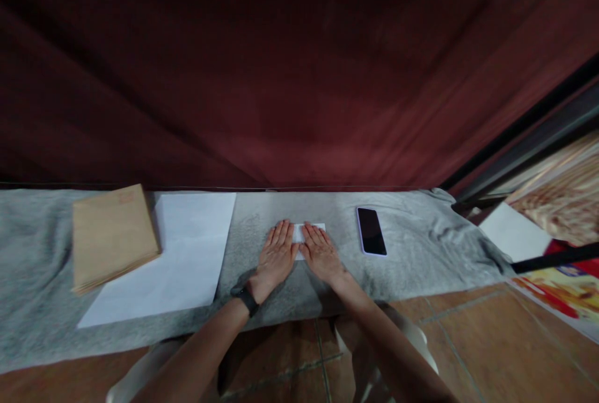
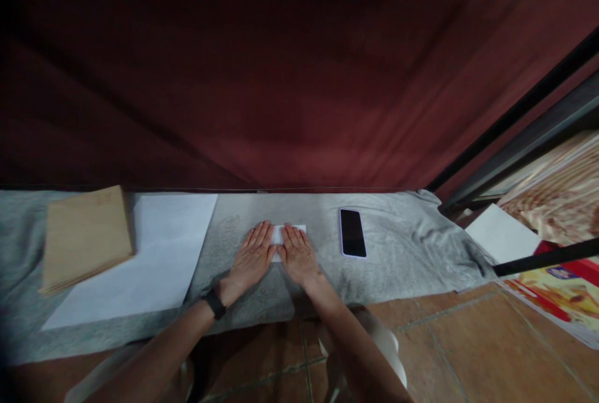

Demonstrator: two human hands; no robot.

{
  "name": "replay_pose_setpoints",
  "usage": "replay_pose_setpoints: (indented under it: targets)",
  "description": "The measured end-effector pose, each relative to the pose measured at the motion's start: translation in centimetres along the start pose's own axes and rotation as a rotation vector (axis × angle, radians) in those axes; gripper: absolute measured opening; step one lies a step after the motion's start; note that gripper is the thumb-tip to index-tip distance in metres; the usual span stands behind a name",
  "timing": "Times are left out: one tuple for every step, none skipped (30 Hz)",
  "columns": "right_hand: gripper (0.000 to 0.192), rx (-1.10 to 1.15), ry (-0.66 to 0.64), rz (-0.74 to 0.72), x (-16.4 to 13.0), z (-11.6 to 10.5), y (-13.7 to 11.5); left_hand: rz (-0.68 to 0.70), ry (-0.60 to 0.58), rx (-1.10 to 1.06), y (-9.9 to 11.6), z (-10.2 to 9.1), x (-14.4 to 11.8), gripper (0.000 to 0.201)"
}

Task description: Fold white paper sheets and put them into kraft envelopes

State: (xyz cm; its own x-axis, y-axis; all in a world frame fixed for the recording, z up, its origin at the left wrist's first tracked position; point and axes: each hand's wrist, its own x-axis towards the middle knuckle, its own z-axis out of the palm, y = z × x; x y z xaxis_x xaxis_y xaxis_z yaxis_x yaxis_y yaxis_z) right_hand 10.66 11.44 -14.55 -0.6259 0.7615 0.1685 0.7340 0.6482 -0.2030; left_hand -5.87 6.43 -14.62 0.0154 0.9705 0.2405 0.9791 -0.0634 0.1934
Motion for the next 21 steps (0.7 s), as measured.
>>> replay_pose_setpoints:
  targets:
    - [0.055,-0.011,0.006,0.012,-0.1,0.0,0.2,-0.012,-0.001,0.006,0.0,0.0,-0.1,0.059]
    - [0.055,-0.021,0.012,0.025,-0.2,0.0,0.5,-0.023,-0.003,0.01,-0.1,0.0,-0.2,0.06]
    - [0.055,-0.029,0.016,0.038,-0.3,0.0,0.7,-0.034,-0.003,0.013,-0.2,0.0,-0.3,0.062]
    - [0.056,-0.037,0.019,0.05,-0.4,-0.1,0.9,-0.044,-0.001,0.014,-0.3,-0.1,-0.4,0.063]
    - [0.056,-0.043,0.02,0.062,-0.4,-0.1,1.1,-0.053,0.002,0.015,-0.4,-0.1,-0.5,0.063]
    - [0.056,-0.05,0.02,0.073,-0.5,-0.1,1.4,-0.059,0.006,0.018,-0.5,-0.2,-0.7,0.063]
    - [0.057,-0.056,0.02,0.085,-0.5,-0.1,1.5,-0.063,0.009,0.02,-0.6,-0.2,-0.8,0.063]
    - [0.058,-0.061,0.019,0.097,-0.6,0.0,1.7,-0.065,0.012,0.023,-0.7,-0.2,-1.0,0.063]
    - [0.058,-0.067,0.018,0.11,-0.6,0.0,1.9,-0.067,0.014,0.026,-0.8,-0.3,-1.2,0.063]
    - [0.059,-0.073,0.018,0.123,-0.7,0.0,2.0,-0.07,0.016,0.029,-0.9,-0.3,-1.3,0.064]
    - [0.059,-0.077,0.015,0.133,-0.7,0.0,2.1,-0.075,0.015,0.032,-1.0,-0.4,-1.5,0.064]
    - [0.06,-0.082,0.012,0.141,-0.7,0.0,2.2,-0.082,0.011,0.037,-1.0,-0.4,-1.6,0.064]
    - [0.06,-0.087,0.007,0.148,-0.8,0.0,2.3,-0.091,0.004,0.044,-1.0,-0.4,-1.7,0.064]
    - [0.06,-0.091,0.001,0.154,-0.8,-0.1,2.3,-0.103,-0.004,0.052,-1.0,-0.5,-1.8,0.064]
    - [0.061,-0.094,-0.006,0.159,-0.7,-0.1,2.4,-0.11,-0.012,0.061,-0.9,-0.6,-1.8,0.064]
    - [0.061,-0.096,-0.013,0.164,-0.7,-0.2,2.5,-0.113,-0.019,0.068,-0.8,-0.7,-1.9,0.064]
    - [0.061,-0.097,-0.022,0.169,-0.7,-0.3,2.6,-0.113,-0.021,0.074,-0.8,-0.8,-1.9,0.064]
    - [0.061,-0.099,-0.029,0.176,-0.7,-0.4,2.7,-0.111,-0.019,0.076,-0.7,-0.9,-2.0,0.063]
    - [0.061,-0.102,-0.036,0.183,-0.7,-0.4,2.8,-0.107,-0.016,0.075,-0.6,-1.0,-2.0,0.063]
    - [0.061,-0.106,-0.042,0.19,-0.7,-0.4,3.0,-0.104,-0.013,0.072,-0.6,-1.2,-2.1,0.063]
    - [0.061,-0.112,-0.043,0.2,-0.7,-0.4,3.2,-0.102,-0.011,0.067,-0.5,-1.2,-2.1,0.062]
